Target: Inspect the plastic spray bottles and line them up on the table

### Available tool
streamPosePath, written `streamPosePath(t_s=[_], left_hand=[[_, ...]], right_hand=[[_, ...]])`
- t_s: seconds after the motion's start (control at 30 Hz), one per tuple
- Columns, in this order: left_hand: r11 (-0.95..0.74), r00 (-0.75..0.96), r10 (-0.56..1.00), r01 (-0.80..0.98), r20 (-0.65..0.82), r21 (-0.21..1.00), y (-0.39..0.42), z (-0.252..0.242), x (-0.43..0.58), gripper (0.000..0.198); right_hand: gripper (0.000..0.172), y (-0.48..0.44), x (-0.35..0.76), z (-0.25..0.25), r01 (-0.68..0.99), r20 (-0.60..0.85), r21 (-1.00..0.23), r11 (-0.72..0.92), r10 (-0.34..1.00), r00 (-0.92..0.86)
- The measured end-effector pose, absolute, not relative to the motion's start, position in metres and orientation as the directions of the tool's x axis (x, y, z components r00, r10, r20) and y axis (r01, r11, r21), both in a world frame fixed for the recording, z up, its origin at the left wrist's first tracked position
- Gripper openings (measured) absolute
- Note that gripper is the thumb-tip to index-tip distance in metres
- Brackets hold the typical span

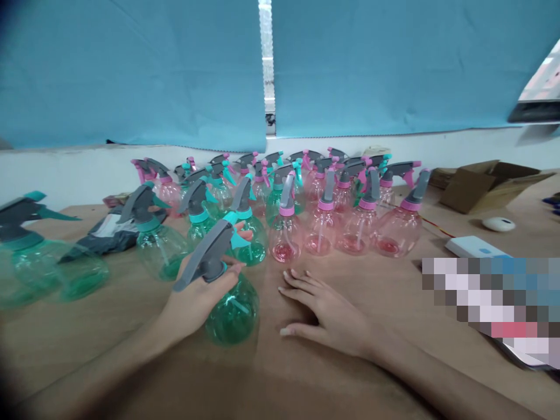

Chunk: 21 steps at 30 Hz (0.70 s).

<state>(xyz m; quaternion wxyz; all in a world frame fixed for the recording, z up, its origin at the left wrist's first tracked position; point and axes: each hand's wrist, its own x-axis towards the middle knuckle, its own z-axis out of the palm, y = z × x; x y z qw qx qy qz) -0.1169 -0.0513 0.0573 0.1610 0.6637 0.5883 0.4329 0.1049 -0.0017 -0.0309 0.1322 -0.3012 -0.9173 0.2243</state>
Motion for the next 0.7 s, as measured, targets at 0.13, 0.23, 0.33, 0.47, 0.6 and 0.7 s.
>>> streamPosePath(t_s=[0.13, 0.23, 0.33, 0.47, 0.6, 0.7], left_hand=[[-0.265, -0.055, 0.922, 0.634, 0.384, 0.727, -0.0508, 0.0558, -0.1181, 0.036], [-0.266, -0.048, 0.923, 0.635, 0.381, 0.725, -0.0509, 0.0541, -0.1194, 0.038], [-0.249, -0.072, 0.922, 0.643, 0.381, 0.724, -0.0515, 0.0543, -0.1195, 0.038], [-0.249, -0.064, 0.926, 0.634, 0.371, 0.732, -0.0515, 0.0560, -0.1186, 0.036], [-0.279, -0.022, 0.934, 0.579, 0.357, 0.766, -0.0502, 0.0560, -0.1180, 0.037], [-0.278, -0.006, 0.939, 0.575, 0.344, 0.770, -0.0490, 0.0547, -0.1184, 0.040]], right_hand=[[0.068, -0.0013, 0.1056, -0.0324, 0.474, 0.130, -0.508, 0.719, 0.608, -0.783], [0.068, -0.0016, 0.1052, -0.0316, 0.477, 0.120, -0.515, 0.713, 0.611, -0.783], [0.069, -0.0021, 0.1044, -0.0299, 0.488, 0.110, -0.503, 0.713, 0.613, -0.782], [0.068, -0.0021, 0.1047, -0.0300, 0.481, 0.119, -0.503, 0.718, 0.609, -0.785], [0.068, -0.0016, 0.1053, -0.0322, 0.476, 0.127, -0.511, 0.716, 0.611, -0.781], [0.068, -0.0015, 0.1051, -0.0333, 0.478, 0.130, -0.505, 0.718, 0.611, -0.780]])
